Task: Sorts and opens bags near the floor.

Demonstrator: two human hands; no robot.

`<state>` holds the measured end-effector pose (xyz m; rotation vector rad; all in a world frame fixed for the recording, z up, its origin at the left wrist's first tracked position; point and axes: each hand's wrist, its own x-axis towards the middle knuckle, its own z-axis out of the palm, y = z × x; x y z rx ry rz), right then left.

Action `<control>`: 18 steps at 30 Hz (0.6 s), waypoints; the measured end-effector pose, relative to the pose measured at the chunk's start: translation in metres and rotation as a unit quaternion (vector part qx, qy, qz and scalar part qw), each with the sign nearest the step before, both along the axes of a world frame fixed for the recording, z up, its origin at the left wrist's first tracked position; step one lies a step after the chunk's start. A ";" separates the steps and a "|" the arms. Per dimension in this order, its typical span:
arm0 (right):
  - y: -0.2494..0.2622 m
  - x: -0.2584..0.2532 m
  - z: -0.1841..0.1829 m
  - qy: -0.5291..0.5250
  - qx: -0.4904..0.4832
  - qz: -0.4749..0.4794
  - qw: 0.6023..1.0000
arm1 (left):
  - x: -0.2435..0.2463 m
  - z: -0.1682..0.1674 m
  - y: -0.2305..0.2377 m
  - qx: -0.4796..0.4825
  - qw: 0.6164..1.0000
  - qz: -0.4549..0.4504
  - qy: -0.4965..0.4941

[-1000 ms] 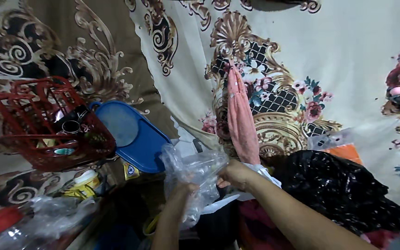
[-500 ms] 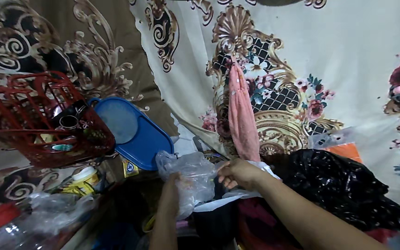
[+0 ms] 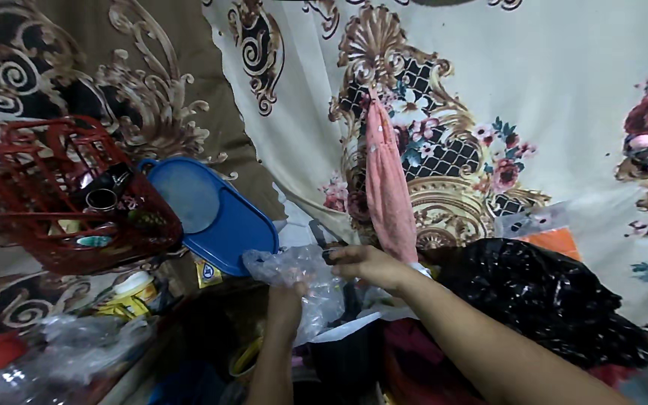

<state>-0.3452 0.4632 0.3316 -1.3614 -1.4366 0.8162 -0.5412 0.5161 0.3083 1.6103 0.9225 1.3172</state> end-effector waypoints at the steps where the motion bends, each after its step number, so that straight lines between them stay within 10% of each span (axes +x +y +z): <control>1: 0.001 0.001 0.000 0.004 0.007 0.003 1.000 | 0.001 -0.001 0.001 0.001 1.000 -0.013 0.001; 11: 0.001 -0.008 0.002 0.102 0.034 -0.054 0.993 | 0.004 -0.004 0.003 0.017 0.994 -0.022 0.103; 18: -0.085 -0.061 0.052 -0.245 0.097 -0.010 0.965 | 0.005 -0.007 -0.004 0.027 0.998 -0.015 0.047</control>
